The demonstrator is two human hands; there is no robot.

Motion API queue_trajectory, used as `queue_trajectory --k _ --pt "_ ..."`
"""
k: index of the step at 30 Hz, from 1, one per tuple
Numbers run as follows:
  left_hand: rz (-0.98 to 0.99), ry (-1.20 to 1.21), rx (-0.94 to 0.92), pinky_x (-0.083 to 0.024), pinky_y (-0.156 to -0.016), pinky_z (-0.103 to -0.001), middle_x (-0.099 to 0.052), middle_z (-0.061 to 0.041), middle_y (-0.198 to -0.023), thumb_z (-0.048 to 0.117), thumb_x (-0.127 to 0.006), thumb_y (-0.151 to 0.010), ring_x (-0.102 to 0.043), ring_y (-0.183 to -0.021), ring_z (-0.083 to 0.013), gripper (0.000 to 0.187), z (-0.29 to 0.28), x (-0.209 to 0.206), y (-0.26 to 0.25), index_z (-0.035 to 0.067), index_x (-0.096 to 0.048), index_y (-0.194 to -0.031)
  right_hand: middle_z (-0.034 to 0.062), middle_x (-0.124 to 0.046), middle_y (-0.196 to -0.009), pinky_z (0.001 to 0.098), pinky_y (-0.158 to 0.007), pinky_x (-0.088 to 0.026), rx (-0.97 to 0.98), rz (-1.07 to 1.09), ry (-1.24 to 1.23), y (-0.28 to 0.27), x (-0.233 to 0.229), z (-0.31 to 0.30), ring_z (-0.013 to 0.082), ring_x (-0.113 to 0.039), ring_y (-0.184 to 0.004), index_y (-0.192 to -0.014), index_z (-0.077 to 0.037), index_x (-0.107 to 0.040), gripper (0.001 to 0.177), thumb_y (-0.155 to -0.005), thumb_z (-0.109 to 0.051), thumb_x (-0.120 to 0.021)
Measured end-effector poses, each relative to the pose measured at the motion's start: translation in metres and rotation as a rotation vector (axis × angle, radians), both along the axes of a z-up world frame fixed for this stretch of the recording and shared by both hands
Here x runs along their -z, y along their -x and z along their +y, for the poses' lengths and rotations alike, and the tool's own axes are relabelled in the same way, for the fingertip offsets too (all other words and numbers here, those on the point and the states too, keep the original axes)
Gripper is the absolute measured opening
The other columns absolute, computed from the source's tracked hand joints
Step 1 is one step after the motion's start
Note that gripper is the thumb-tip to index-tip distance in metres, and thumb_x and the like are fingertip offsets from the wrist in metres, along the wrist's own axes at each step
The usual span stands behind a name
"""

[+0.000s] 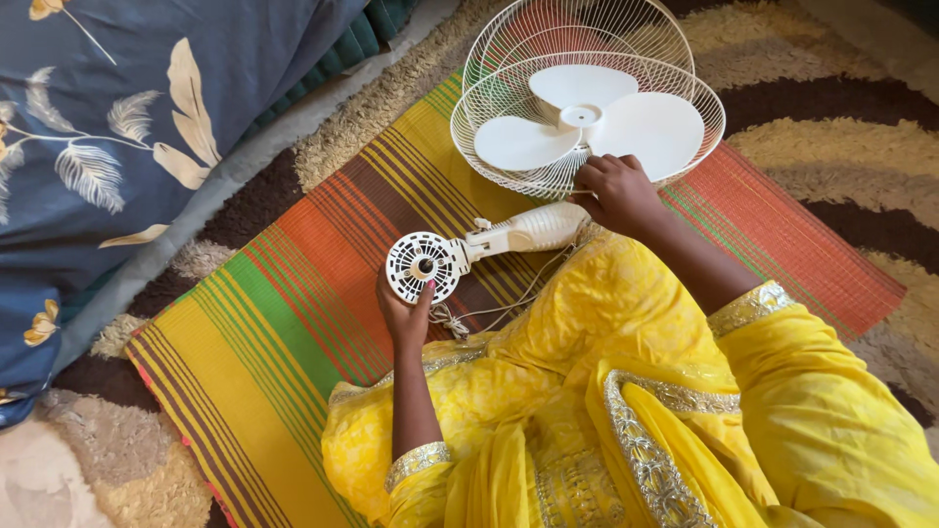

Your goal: The person assembles a white pedestal fan by attaching the front grill, inserting the fan blades, and securing them with a central cap. They then attach the rear grill to complete the assembly.

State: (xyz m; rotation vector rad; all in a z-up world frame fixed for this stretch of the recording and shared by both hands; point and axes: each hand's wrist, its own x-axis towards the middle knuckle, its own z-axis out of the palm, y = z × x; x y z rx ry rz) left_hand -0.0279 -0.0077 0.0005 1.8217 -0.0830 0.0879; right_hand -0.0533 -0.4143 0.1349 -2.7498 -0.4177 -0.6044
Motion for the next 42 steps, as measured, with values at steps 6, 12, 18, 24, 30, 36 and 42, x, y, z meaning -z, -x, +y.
queue_trajectory --k 6,12,18,24,30,36,42 --pt "-0.027 -0.069 -0.012 -0.046 -0.113 -0.049 -0.045 -0.018 -0.146 0.027 -0.083 -0.084 -0.054 -0.133 -0.0325 0.09 0.0 -0.002 0.002 0.005 -0.034 -0.155 0.0115 -0.063 -0.097 0.0482 -0.065 -0.054 0.055 0.287 -0.113 0.003 0.037 0.016 0.0353 -0.067 -0.076 -0.098 -0.007 -0.062 0.022 -0.095 -0.027 -0.071" --pt "-0.111 -0.168 -0.063 -0.04 -0.119 -0.052 -0.052 -0.018 -0.143 0.027 -0.084 -0.084 -0.051 -0.138 -0.0345 0.083 -0.01 -0.024 0.017 0.004 -0.041 -0.152 0.0117 -0.064 -0.096 0.0436 -0.07 -0.057 0.059 0.305 -0.303 0.019 0.047 0.029 0.031 -0.071 -0.082 -0.099 -0.005 -0.063 0.019 -0.093 -0.021 -0.072" --pt "-0.637 -0.517 -0.323 -0.032 -0.125 -0.053 -0.044 -0.023 -0.151 0.024 -0.073 -0.092 -0.039 -0.144 -0.041 0.073 -0.037 -0.053 0.041 0.001 -0.035 -0.151 0.0136 -0.066 -0.096 0.0399 -0.07 -0.058 0.054 0.335 -0.407 0.026 0.042 0.03 0.0285 -0.073 -0.083 -0.097 -0.003 -0.068 0.018 -0.092 -0.02 -0.074" --pt "0.156 0.084 0.107 -0.054 -0.105 -0.042 -0.056 -0.015 -0.142 0.03 -0.071 -0.092 -0.061 -0.126 -0.0288 0.066 -0.13 -0.036 0.066 0.004 -0.042 -0.145 0.0133 -0.066 -0.093 0.0391 -0.072 -0.058 0.053 0.356 -0.494 0.025 0.041 0.025 0.0283 -0.073 -0.081 -0.097 -0.002 -0.071 0.017 -0.095 -0.019 -0.073" --pt "0.721 0.534 0.163 -0.054 -0.092 -0.037 -0.062 -0.014 -0.134 0.033 -0.063 -0.098 -0.066 -0.113 -0.0274 0.056 -0.206 -0.001 0.03 0.01 -0.04 -0.143 0.014 -0.066 -0.09 0.0384 -0.073 -0.058 0.018 0.312 -0.582 0.032 0.047 0.019 0.0286 -0.072 -0.081 -0.099 -0.002 -0.073 0.011 -0.092 -0.011 -0.074" --pt "0.837 0.756 0.17 -0.062 -0.079 -0.036 -0.065 -0.012 -0.112 0.019 -0.067 -0.094 -0.072 -0.091 -0.0243 0.041 -0.243 -0.009 0.009 0.003 -0.051 -0.127 0.0139 -0.071 -0.096 0.036 -0.077 -0.06 -0.005 0.387 -0.645 0.039 0.049 0.005 0.0253 -0.075 -0.087 -0.103 -0.001 -0.074 0.015 -0.089 -0.007 -0.073" --pt "0.899 0.782 0.068 -0.066 -0.067 -0.037 -0.063 -0.018 -0.094 0.002 -0.062 -0.089 -0.073 -0.077 -0.0293 0.035 -0.254 -0.016 -0.004 -0.007 -0.045 -0.118 0.0142 -0.076 -0.105 0.0347 -0.083 -0.062 -0.03 0.521 -0.723 0.036 0.042 -0.01 0.0225 -0.078 -0.094 -0.112 0.0 -0.072 0.021 -0.092 -0.007 -0.072"
